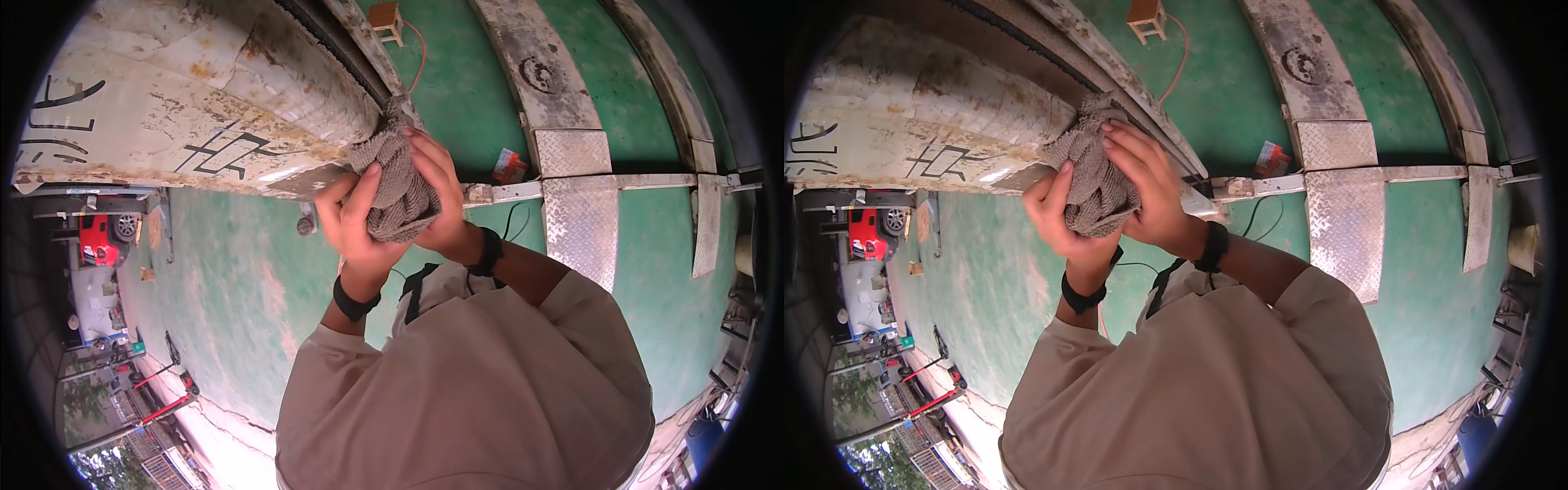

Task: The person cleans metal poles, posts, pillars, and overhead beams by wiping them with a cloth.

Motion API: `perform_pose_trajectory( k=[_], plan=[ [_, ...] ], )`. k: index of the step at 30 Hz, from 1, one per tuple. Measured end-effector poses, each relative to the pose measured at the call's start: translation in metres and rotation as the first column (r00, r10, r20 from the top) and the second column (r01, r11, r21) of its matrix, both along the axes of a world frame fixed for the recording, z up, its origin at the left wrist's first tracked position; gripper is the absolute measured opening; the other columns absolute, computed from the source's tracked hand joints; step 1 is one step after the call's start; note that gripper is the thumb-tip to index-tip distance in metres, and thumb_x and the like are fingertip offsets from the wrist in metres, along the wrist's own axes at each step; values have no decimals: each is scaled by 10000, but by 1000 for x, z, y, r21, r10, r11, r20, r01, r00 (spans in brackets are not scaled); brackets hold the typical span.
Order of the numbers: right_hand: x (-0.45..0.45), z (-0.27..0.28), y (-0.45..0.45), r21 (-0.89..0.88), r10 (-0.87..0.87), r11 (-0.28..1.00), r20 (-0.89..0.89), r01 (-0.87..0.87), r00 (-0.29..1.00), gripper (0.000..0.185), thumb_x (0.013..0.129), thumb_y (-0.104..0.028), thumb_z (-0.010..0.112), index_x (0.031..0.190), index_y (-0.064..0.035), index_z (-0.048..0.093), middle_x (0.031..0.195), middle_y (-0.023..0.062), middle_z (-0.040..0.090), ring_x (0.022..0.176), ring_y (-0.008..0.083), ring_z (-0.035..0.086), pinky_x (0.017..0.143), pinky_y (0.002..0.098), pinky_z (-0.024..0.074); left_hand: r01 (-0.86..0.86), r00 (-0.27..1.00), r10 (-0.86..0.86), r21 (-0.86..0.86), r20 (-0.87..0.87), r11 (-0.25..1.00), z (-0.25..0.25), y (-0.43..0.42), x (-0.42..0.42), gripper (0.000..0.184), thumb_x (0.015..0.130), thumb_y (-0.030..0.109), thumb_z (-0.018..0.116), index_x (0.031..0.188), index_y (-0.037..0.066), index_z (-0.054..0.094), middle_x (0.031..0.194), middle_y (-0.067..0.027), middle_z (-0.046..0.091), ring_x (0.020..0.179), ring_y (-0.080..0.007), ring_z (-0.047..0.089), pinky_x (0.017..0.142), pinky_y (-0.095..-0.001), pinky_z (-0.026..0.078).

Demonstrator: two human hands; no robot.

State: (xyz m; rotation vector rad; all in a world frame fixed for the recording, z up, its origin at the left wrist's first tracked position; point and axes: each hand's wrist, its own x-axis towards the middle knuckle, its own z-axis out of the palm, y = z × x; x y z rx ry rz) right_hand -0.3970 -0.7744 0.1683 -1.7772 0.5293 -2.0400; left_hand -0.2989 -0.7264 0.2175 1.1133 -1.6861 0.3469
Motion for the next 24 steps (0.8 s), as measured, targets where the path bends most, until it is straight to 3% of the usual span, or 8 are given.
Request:
perform_pose_trajectory(
  k=[3,6,13,17,19,22,24],
  plan=[
    [1,-34,-4,-33,3,999,-21,-3,1000,597,659,-69,762,1198,37,528,1294,216,524,1230,420,509,1005,461,424,45,999,-45,47,14,998,-30,0,9,646,609,89,853,1197,31,593,993,-116,534,898,-282,557,795,-365,483],
    [-11,-67,-1,21,1,1000,-165,3,986,606,621,-24,768,1176,28,531,1282,211,527,1230,422,510,988,466,443,75,997,-73,174,-16,982,-63,7,16,621,603,71,846,1177,64,610,991,-104,548,882,-277,588,751,-359,511],
    [-35,-149,21,222,-72,948,-545,226,835,641,574,20,740,1178,-30,531,1218,147,543,1047,358,591,848,412,524,82,989,-132,500,66,862,-123,13,21,580,639,161,838,1175,124,620,1025,-96,576,827,-297,652,651,-370,561],
    [-38,-139,42,284,-44,916,-630,282,776,669,545,42,717,1184,-61,547,1206,128,549,1030,344,591,822,421,530,234,967,-253,511,-34,827,-116,16,37,622,624,120,843,1200,114,611,1053,-110,580,854,-307,649,687,-377,560],
    [-31,-103,49,159,-147,938,-621,308,770,683,531,35,715,1187,-65,555,1199,125,556,1010,341,599,796,412,531,310,947,-309,498,-87,810,-92,19,49,650,612,88,848,1214,90,603,1066,-126,579,893,-315,642,726,-382,556],
    [-6,-47,44,-68,-338,929,-554,364,760,647,528,0,711,1159,-76,596,1151,114,583,950,321,612,733,379,517,376,926,-353,238,-135,896,-51,20,65,692,599,51,857,1236,47,586,1081,-150,566,966,-327,612,802,-389,533],
    [17,-2,43,-127,-397,912,-513,390,761,627,537,-8,709,1151,-81,609,1122,106,587,922,310,604,736,382,515,315,944,-303,89,-129,945,-28,19,76,714,601,45,865,1249,14,569,1093,-157,552,1002,-329,581,841,-391,509]
  ],
)
